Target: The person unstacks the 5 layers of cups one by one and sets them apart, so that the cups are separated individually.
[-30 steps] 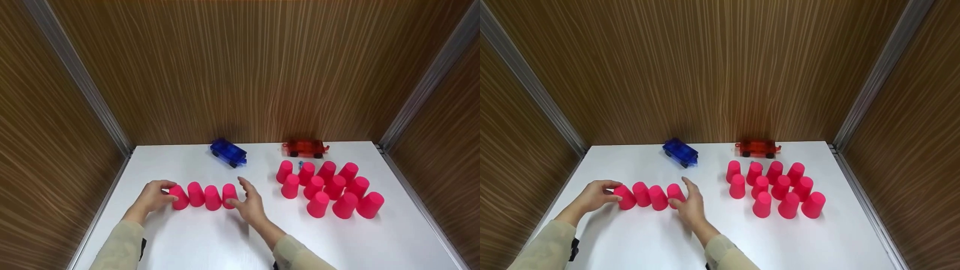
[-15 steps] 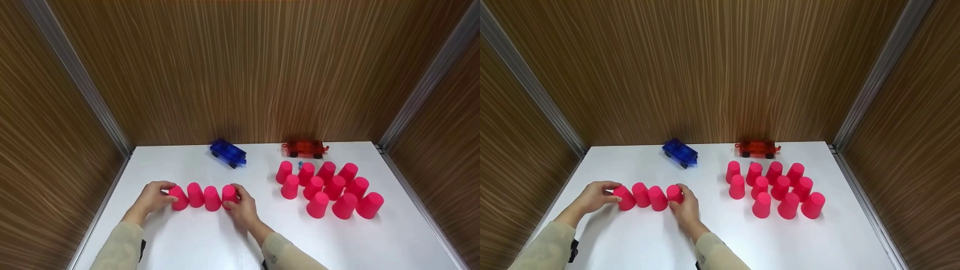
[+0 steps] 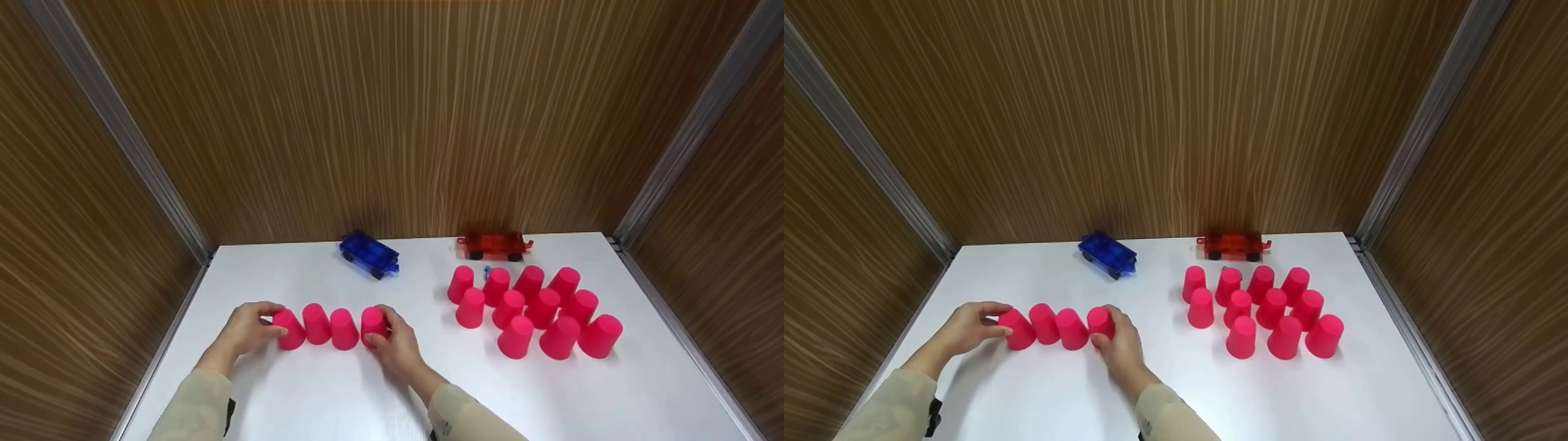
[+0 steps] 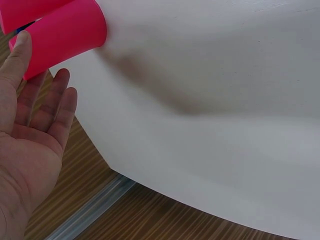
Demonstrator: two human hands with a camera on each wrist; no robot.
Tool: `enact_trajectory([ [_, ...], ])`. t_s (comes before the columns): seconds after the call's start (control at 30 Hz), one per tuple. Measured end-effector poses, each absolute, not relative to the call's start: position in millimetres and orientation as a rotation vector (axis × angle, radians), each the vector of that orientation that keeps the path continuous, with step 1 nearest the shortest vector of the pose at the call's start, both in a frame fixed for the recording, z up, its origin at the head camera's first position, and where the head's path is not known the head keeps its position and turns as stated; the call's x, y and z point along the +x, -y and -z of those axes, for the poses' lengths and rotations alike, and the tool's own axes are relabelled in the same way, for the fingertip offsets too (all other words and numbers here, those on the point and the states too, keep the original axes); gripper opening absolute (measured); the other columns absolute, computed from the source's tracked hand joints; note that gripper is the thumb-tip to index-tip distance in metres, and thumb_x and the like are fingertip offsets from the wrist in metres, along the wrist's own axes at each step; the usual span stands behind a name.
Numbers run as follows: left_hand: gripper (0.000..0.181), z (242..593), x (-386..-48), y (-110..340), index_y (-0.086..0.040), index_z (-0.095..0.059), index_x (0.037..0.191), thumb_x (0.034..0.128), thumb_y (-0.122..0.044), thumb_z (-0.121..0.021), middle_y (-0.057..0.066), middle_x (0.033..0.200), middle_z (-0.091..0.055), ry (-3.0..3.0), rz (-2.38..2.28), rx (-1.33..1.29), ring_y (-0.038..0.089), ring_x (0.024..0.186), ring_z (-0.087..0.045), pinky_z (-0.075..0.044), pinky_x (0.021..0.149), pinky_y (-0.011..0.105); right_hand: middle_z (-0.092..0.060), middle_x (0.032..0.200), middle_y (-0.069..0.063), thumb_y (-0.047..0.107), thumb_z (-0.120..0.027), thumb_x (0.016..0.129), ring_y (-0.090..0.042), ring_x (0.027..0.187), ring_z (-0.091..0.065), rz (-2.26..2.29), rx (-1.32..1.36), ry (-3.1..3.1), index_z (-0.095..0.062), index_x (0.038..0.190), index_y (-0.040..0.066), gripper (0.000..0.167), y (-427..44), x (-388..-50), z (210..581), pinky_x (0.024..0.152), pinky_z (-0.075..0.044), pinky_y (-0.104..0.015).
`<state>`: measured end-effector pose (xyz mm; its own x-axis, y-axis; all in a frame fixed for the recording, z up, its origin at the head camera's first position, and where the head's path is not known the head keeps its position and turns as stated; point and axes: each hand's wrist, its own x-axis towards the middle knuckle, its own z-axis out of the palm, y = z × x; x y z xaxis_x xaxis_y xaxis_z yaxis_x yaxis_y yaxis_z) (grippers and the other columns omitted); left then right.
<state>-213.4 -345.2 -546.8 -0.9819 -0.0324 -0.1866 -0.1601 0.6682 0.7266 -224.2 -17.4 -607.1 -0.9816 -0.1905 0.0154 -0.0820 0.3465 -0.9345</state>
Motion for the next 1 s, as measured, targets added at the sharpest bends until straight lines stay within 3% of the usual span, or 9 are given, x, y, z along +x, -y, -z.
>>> enact_trajectory([
  [0.53, 0.055, 552, -208, 349, -0.004, -0.069, 0.137, 0.0872, -0.012, -0.089, 0.016, 0.128, -0.069, -2.738, -1.201, -0.143, 0.030, 0.108, -0.068, -0.062, 0.091, 0.043, -0.059, 0.144, -0.013, 0.009, -0.080, 0.095, -0.036, 0.132, -0.056, 1.784, -0.216, -2.468, -0.052, 0.151, 0.009, 0.062, -41, -208, 611, 0.108, -0.053, -0.049],
  [1.0, 0.056, 548, -214, 345, -0.005, -0.068, 0.139, 0.0875, -0.014, -0.089, 0.016, 0.128, -0.068, -2.726, -1.209, -0.129, 0.031, 0.110, -0.068, -0.062, 0.091, 0.041, -0.057, 0.145, -0.008, 0.012, -0.083, 0.094, -0.032, 0.134, -0.055, 1.905, 0.064, -2.559, -0.052, 0.151, 0.016, 0.065, -109, -198, 599, 0.105, -0.055, -0.046],
])
